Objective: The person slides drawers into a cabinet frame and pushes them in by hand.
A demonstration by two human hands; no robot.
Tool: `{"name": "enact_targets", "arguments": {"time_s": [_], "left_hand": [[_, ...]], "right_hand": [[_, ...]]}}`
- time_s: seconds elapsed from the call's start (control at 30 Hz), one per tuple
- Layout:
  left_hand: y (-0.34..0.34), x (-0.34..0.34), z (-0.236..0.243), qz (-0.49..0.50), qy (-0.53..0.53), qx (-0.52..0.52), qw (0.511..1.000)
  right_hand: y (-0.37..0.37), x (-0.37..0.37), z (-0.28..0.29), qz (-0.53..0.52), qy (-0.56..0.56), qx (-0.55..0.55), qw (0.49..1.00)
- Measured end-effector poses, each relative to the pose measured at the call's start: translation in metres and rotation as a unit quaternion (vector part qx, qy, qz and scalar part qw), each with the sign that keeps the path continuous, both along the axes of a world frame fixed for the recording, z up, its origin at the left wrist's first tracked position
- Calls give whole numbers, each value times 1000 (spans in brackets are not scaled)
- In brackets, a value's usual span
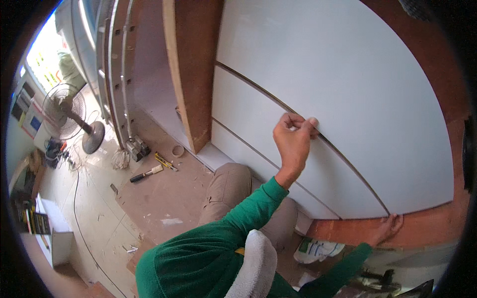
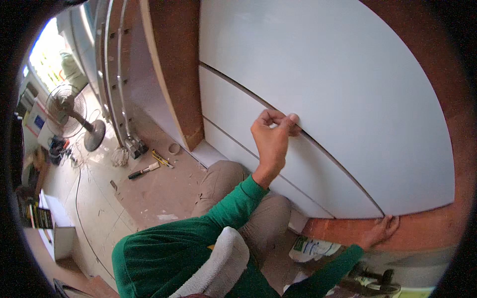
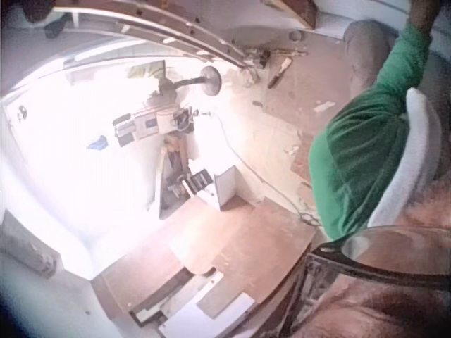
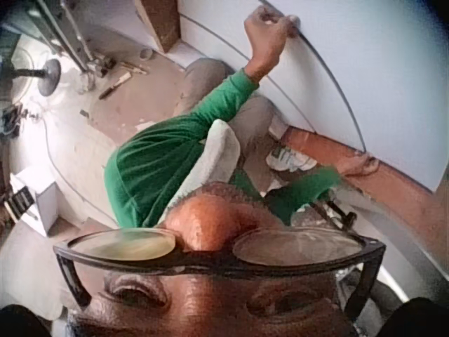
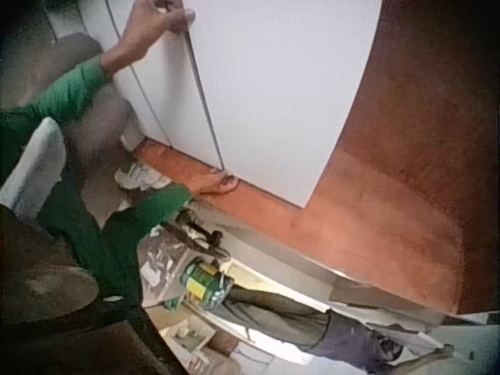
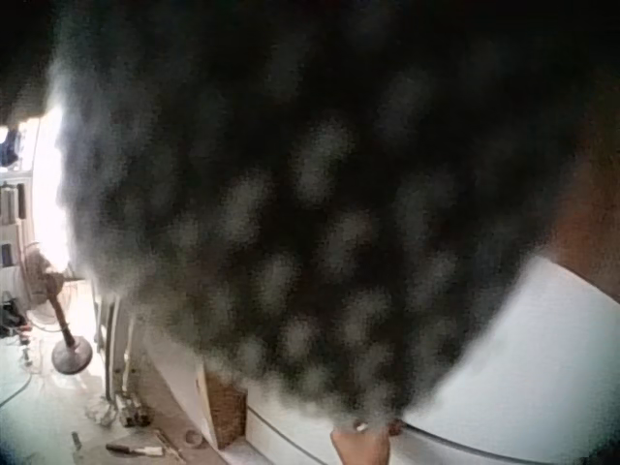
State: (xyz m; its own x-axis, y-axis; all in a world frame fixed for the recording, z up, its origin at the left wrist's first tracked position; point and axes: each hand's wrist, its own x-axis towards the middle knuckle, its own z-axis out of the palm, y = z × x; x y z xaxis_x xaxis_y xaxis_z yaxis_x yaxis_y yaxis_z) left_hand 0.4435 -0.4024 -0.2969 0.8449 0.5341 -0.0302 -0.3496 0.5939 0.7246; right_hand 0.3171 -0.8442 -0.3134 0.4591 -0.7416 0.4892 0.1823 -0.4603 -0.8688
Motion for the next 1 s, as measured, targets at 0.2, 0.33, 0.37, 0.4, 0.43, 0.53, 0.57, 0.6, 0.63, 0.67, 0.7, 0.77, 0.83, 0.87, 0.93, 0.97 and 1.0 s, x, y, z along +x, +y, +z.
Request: {"name": "enact_targets", "arguments": {"time_s": [0.2, 0.33, 0.37, 0.4, 0.43, 0.53, 0.57, 0.6, 0.63, 0.67, 0.7, 0.77, 0.83, 0.87, 0.93, 0.97, 1.0], "left_hand": [[-13, 19, -26, 21, -59, 9, 998], [1, 20, -23, 45, -27, 40, 998], [-7, 15, -23, 36, -35, 46, 998], [-8, 11, -23, 32, -45, 55, 997], [-16, 8, -20, 17, -48, 63, 997], [-16, 3, -21, 16, -41, 114, 993], [-11, -2, -19, 17, -13, 138, 990], [-13, -1, -20, 10, -23, 144, 989], [-11, 2, -20, 5, -31, 150, 988], [-8, 4, -22, 1, -39, 156, 987], [-2, 3, -28, -8, -50, 170, 984], [0, 5, -24, 23, -33, 175, 984], [-7, 4, -14, 27, -36, 164, 985], [-9, 6, -18, 11, -45, 156, 987], [1, 8, -17, -27, -68, 171, 983], [-9, 2, -12, -11, -61, 163, 985], [-18, 3, -5, -4, -58, 150, 987]], "right_hand": [[-10, 11, -8, -128, 22, -222, 966], [142, 49, 38, -253, -44, -436, 863], [161, 58, 42, -164, -72, -471, 864], [182, 69, 44, -67, -92, -494, 862], [193, 82, 53, -28, -70, -493, 867], [203, 121, 79, -112, -30, -534, 837], [207, 123, 78, -134, -3, -543, 829], [209, 123, 76, -155, 26, -551, 820], [210, 127, 81, -148, 3, -544, 826], [211, 129, 76, -147, 6, -540, 829], [213, 128, 69, -144, 10, -536, 832], [217, 127, 85, -117, -1, -539, 834], [217, 126, 96, -118, -19, -536, 836], [212, 124, 101, -124, -25, -537, 834], [215, 126, 104, -139, -49, -537, 831], [212, 127, 107, -137, -53, -535, 832], [207, 131, 114, -139, -64, -540, 828]]}}
